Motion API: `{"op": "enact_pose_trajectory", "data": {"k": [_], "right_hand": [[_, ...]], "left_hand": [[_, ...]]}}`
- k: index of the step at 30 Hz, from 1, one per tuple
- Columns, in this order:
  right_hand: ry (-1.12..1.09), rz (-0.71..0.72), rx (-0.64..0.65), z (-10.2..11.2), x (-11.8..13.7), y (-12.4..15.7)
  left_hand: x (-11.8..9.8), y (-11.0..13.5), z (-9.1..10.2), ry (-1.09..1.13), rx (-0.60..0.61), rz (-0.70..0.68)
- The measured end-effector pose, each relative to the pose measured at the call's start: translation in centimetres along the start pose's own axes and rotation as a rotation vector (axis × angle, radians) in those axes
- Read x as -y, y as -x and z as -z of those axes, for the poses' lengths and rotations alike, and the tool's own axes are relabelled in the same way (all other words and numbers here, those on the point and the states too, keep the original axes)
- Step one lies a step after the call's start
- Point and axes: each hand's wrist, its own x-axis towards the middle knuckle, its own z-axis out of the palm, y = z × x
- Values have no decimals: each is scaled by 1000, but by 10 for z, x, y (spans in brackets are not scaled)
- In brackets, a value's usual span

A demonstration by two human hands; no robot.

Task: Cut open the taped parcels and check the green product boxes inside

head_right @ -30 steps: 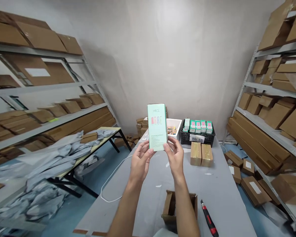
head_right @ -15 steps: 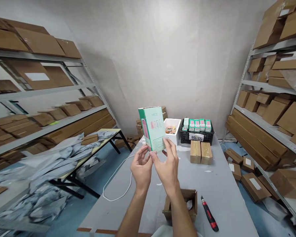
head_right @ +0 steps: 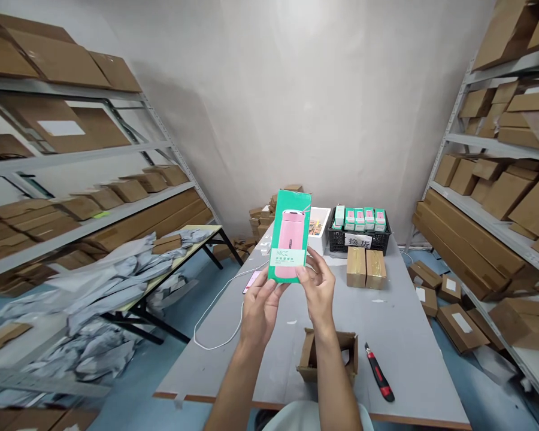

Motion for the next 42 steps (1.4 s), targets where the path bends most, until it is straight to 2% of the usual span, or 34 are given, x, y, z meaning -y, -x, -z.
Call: {"op": "enact_pose_trajectory", "data": {"k": [4, 8, 13, 18, 20, 23, 26, 31, 35, 37, 42], "right_hand": [[15, -26, 34, 6, -1, -2], [82, 7, 60, 9, 2, 0], [277, 116, -46, 4, 6, 12], [325, 105, -30, 4, 6, 18], [269, 91, -36, 8, 5, 14], [145, 54, 20, 16, 7, 7], [63, 17, 115, 21, 11, 0], [38, -6, 182, 26, 10, -9], [66, 8, 196, 29, 2, -15], [112, 34, 166, 29, -2, -15], [331, 219, -14, 22, -9, -8]], "left_hand": [[4, 1, 2, -20, -10, 23], [10, 3, 1, -36, -56, -2], [27, 6, -3, -156, -194, -121], [32, 13, -5, -288, -173, -241], [30, 13, -3, -260, -115, -212], [27, 8, 2, -131, -33, -83], [27, 3, 4, -51, -31, 12], [30, 6, 0, -102, -103, -1], [30, 7, -3, -115, -89, -7], [33, 5, -2, -135, -105, -15], [44, 6, -6, -225, -258, -149]]}}
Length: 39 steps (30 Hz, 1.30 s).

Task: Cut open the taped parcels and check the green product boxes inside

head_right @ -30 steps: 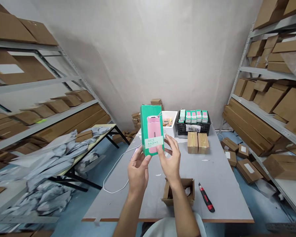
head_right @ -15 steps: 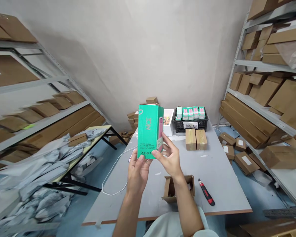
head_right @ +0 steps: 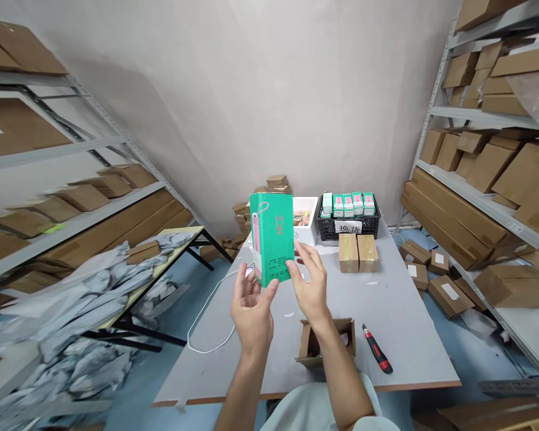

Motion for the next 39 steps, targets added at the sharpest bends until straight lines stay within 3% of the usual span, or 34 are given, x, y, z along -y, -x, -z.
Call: {"op": "enact_pose_trajectory", "data": {"k": [4, 8, 11, 17, 20, 24, 29, 32, 35, 39], "right_hand": [[-1, -21, 17, -6, 4, 7], [-114, -97, -48, -4, 4, 7], [-199, -138, -24, 3, 2, 1], [-315, -193, 86, 16, -1, -6], [-314, -197, 104, 16, -3, -7], [-254, -174, 65, 10, -4, -6], [-114, -119, 8, 2, -4, 2], [-51, -112, 15, 1, -5, 5], [-71, -108, -1, 5, -7, 3], [-195, -158, 102, 12, -8, -2]], "left_hand": [[4, 13, -7, -94, -42, -118], [4, 15, -2, -136, 90, -183], [-1, 9, 5, -21, 197, -110], [-11, -4, 6, 203, 221, 195], [-11, -5, 5, 204, 215, 245], [-6, -5, 3, 171, 159, 189], [7, 4, -2, 4, 23, -44], [12, 8, 1, -45, 48, -81], [11, 5, 8, 13, 161, 13], [5, -8, 18, 200, 329, 299]]}}
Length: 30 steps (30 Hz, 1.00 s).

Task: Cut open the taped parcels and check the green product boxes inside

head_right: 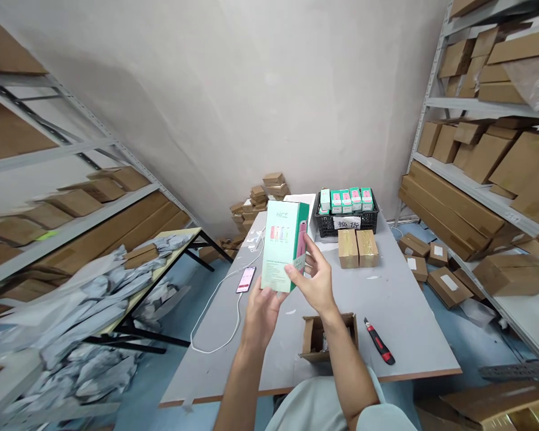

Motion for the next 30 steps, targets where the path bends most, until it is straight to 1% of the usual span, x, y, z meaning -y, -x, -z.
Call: {"op": "enact_pose_trajectory", "data": {"k": [1, 3, 8, 11, 13, 16, 17, 19, 21, 23, 25, 27, 30], "right_hand": [[-20, -13, 24, 1, 0, -1], [-40, -27, 54, 2, 1, -2], [-56, -35, 84, 4, -2, -7], [-49, -24, 103, 4, -5, -9], [6, -4, 68, 3, -7, -8], [172, 67, -88, -2, -6, -2], [224, 93, -121, -4, -6, 0], [291, 129, -125, -10, -3, 6], [319, 132, -111, -15, 0, 10], [333, 120, -138, -19, 2, 13], [327, 104, -169, -18, 3, 14], [285, 79, -176, -13, 2, 11], [155, 9, -150, 0, 0, 3]], "left_hand": [[-2, -1, 2, 36, 31, 52], [-6, -2, 3, 67, 55, 101], [-11, 2, 0, 31, -6, 92], [-10, 3, -3, 10, -36, 85], [-6, 3, -5, -16, -97, 56], [4, 0, -7, -77, -241, -29], [7, 0, -8, -103, -285, -66], [12, 0, -11, -155, -349, -147], [16, 1, -15, -194, -374, -210], [18, 3, -19, -205, -370, -236], [18, 4, -20, -195, -331, -239], [16, 5, -17, -167, -256, -222], [12, 2, -9, -69, -127, -124]]}}
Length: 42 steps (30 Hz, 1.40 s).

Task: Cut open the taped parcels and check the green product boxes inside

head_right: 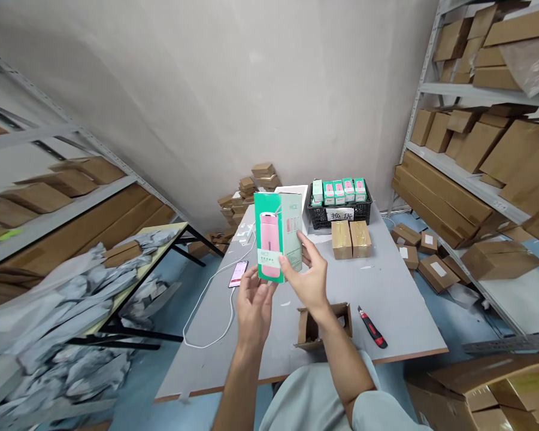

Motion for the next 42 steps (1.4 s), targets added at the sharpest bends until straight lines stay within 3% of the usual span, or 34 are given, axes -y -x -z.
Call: {"op": "enact_pose_trajectory", "data": {"k": [6, 18, 21, 24, 29, 31, 37, 42], "right_hand": [[-170, -57, 47, 16, -9, -15], [-171, -74, 126, 22, -2, -18], [-91, -15, 73, 20, 2, -14], [-6, 43, 8, 11, 6, -5], [-2, 65, -39, 2, 9, 3], [-29, 66, -50, 5, 9, 1], [-155, -10, 14, 24, 6, -12], [-173, -30, 82, 27, 0, -18]], "left_hand": [[-3, -10, 8, 134, 115, 226], [-11, -2, -2, 84, 71, 177], [-3, -1, -5, 23, -35, 104], [5, 3, -9, -104, -123, -54], [10, 16, -13, -279, -134, -277], [7, 15, -11, -245, -69, -217], [-4, -2, 6, -16, 117, 210], [-2, -6, 10, 24, 113, 266]]}}
